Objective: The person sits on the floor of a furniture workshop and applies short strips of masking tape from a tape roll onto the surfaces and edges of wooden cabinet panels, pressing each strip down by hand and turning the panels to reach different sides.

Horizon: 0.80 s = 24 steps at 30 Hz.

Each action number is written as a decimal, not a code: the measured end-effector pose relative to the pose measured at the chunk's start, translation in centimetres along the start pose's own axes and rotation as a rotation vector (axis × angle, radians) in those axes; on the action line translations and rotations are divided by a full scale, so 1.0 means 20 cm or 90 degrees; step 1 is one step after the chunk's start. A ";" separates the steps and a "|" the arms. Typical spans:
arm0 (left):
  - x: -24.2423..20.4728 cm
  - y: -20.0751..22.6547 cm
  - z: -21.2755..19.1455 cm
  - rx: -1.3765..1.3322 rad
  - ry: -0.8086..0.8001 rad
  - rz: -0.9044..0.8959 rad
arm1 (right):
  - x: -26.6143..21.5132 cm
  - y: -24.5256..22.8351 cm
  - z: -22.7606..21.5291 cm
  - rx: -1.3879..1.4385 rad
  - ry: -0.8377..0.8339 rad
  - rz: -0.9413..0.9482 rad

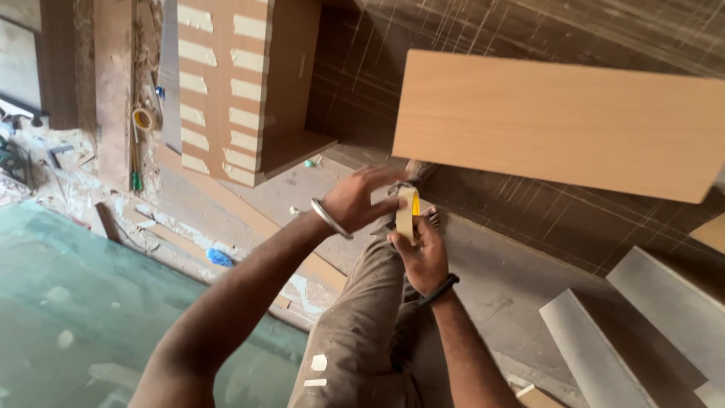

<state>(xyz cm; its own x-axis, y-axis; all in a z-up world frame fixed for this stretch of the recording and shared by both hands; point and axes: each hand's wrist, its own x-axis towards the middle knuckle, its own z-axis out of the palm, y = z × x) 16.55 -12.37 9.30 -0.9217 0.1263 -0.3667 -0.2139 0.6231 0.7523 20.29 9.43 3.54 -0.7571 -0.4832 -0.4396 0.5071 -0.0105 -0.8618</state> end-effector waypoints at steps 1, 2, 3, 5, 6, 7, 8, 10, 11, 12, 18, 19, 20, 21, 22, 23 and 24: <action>-0.04 -0.03 0.02 0.017 0.023 0.049 | 0.02 0.00 0.02 0.007 -0.031 -0.003; -0.09 -0.06 0.05 0.035 0.045 0.098 | 0.04 0.01 0.04 0.014 -0.062 -0.007; -0.11 -0.08 0.05 0.032 0.037 0.093 | 0.05 -0.01 0.07 0.018 -0.060 0.002; -0.13 -0.12 0.09 -0.042 0.114 0.094 | 0.08 -0.02 0.09 -0.002 -0.078 -0.002; -0.13 -0.08 0.08 -0.052 0.108 0.091 | 0.08 -0.01 0.08 -0.005 -0.073 0.008; -0.12 -0.04 0.07 -0.103 0.098 0.047 | 0.10 -0.01 0.06 -0.022 -0.074 -0.014; -0.11 -0.01 0.06 -0.153 0.087 0.002 | 0.12 0.00 0.05 -0.038 -0.076 -0.035; -0.13 -0.07 0.13 -0.154 0.101 0.017 | 0.08 -0.01 0.03 -0.041 -0.088 -0.060; -0.13 -0.09 0.16 -0.143 0.122 0.046 | 0.08 -0.02 0.03 -0.042 -0.101 -0.105; -0.14 -0.10 0.19 -0.148 0.118 0.040 | 0.06 -0.02 0.04 -0.042 -0.100 -0.096; -0.05 -0.23 0.26 0.117 0.289 0.164 | 0.06 0.18 0.12 -0.087 -0.044 -0.151; 0.00 -0.28 0.27 0.222 0.332 0.227 | 0.09 0.23 0.13 -0.080 0.012 -0.110; 0.05 -0.33 0.28 0.327 0.375 0.290 | 0.12 0.28 0.13 -0.074 0.068 -0.069; 0.10 -0.33 0.25 0.325 0.377 0.296 | 0.16 0.29 0.16 -0.077 0.071 -0.073; 0.15 -0.34 0.22 0.312 0.368 0.306 | 0.20 0.31 0.18 -0.039 0.103 -0.064; 0.23 -0.35 0.18 0.301 0.366 0.325 | 0.28 0.32 0.20 -0.004 0.135 -0.065; 0.27 -0.45 0.14 0.302 0.375 0.338 | 0.39 0.30 0.19 -0.009 0.138 -0.080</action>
<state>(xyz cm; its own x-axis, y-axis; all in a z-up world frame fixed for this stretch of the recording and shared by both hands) 14.47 -15.16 -0.88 -0.9044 0.1545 0.3977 0.3197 0.8626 0.3920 18.96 2.24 -4.16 -0.8855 -0.2792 -0.3713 0.3986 -0.0461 -0.9159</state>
